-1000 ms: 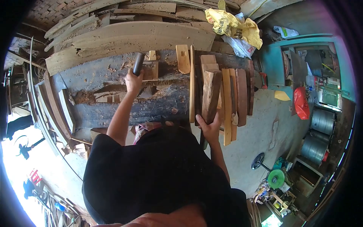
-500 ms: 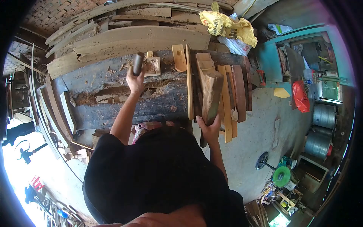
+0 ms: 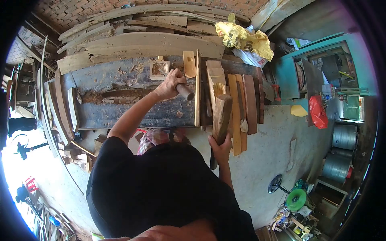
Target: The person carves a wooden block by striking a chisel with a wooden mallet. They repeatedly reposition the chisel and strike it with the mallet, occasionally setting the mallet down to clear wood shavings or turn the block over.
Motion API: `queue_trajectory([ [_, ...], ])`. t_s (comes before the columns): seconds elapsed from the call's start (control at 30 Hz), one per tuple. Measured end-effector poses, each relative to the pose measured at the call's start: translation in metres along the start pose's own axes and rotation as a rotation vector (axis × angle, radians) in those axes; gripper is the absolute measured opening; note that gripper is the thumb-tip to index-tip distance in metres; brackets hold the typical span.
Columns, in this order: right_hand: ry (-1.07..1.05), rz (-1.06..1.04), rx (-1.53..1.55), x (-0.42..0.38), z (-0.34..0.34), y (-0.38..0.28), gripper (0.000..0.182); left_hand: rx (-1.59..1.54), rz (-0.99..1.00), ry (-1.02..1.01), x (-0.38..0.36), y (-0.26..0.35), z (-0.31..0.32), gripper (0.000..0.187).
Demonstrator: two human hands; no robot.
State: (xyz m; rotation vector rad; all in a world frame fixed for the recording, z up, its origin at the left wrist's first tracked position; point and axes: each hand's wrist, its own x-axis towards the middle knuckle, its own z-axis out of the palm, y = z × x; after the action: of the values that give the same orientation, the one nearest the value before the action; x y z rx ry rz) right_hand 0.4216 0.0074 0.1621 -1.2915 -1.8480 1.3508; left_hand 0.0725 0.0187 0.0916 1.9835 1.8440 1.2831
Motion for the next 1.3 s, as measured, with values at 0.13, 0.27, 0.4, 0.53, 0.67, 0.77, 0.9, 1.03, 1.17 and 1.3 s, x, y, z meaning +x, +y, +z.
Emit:
queue_trajectory([
  [0.13, -0.008, 0.173, 0.081, -0.012, 0.0, -0.006, 0.048, 0.084, -0.043, -0.036, -0.004, -0.006, 0.001, 0.04],
  [0.27, -0.036, 0.141, 0.063, -0.019, 0.005, 0.008, 0.048, 0.062, -0.054, 0.046, -0.023, -0.006, 0.012, 0.044],
  [0.4, -0.079, -0.001, -0.026, -0.017, 0.017, -0.009, 0.047, 0.013, 0.021, 0.012, -0.017, 0.006, 0.002, 0.046],
  [0.53, -0.062, -0.157, -0.092, -0.015, 0.032, -0.017, 0.049, -0.065, 0.059, 0.031, -0.018, -0.012, 0.003, 0.042],
  [0.67, -0.083, -0.108, -0.093, -0.011, 0.047, -0.013, 0.051, -0.123, 0.059, -0.013, -0.028, -0.022, -0.001, 0.036],
  [0.77, -0.042, -0.074, -0.07, -0.004, 0.068, 0.008, 0.055, -0.112, 0.101, -0.053, -0.028, -0.019, -0.011, 0.031],
  [0.9, 0.06, -0.091, -0.049, 0.001, 0.103, 0.03, 0.057, -0.186, 0.184, 0.01, -0.03, -0.03, -0.008, 0.032],
  [1.03, 0.131, -0.161, -0.037, 0.003, 0.134, 0.052, 0.06, -0.176, 0.267, 0.051, -0.036, -0.042, 0.012, 0.031],
  [1.17, 0.27, -0.259, -0.004, -0.011, 0.147, 0.036, 0.055, -0.119, 0.326, 0.112, -0.043, -0.047, 0.023, 0.03],
  [1.3, 0.301, -0.668, -0.126, -0.041, 0.138, 0.034, 0.021, -0.12, 0.33, 0.112, -0.054, -0.051, 0.021, 0.028],
])
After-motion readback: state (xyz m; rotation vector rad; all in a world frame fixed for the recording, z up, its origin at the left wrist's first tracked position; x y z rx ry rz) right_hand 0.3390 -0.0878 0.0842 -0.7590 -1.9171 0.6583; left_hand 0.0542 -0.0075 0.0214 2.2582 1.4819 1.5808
